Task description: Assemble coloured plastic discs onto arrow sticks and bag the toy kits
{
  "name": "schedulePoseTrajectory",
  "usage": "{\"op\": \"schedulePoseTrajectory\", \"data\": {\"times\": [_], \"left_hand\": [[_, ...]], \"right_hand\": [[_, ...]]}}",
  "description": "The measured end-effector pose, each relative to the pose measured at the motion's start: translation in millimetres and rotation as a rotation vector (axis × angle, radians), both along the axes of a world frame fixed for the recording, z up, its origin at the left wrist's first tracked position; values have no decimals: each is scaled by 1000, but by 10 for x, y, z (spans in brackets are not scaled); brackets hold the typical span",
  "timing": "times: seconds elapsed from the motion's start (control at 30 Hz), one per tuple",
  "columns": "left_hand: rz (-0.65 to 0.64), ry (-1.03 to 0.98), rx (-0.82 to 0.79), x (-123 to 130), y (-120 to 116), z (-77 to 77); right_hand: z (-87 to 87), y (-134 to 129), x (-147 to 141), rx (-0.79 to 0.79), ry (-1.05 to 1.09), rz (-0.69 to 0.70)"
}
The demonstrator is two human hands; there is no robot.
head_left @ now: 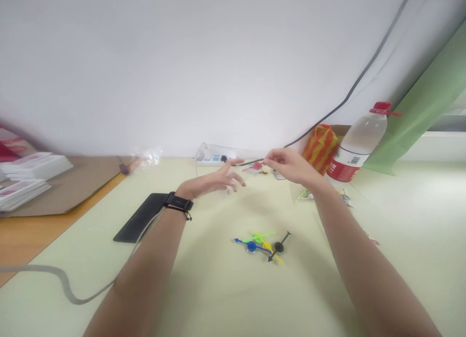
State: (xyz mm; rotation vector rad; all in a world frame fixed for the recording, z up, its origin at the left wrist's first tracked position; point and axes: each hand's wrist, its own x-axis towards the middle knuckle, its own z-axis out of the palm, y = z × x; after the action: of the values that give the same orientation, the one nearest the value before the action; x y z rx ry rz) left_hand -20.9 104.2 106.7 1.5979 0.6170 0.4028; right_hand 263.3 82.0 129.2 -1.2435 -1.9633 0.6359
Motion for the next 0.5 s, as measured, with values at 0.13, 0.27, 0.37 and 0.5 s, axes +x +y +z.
{"op": "schedulePoseTrajectory", "data": {"times": [0.13, 0.27, 0.37, 0.5], "left_hand": [[-48, 10, -5, 109, -9, -30], [-54, 9, 20, 200, -42, -29], [-58, -5, 14, 233, -64, -16], [-32, -44, -6, 243, -72, -15]], "right_hand": [[-35, 19, -72, -16, -62, 61], [-77, 23, -149, -4, -52, 123], [-109, 27, -193, -7, 51, 163], [-105, 15, -211, -59, 182, 133]]}}
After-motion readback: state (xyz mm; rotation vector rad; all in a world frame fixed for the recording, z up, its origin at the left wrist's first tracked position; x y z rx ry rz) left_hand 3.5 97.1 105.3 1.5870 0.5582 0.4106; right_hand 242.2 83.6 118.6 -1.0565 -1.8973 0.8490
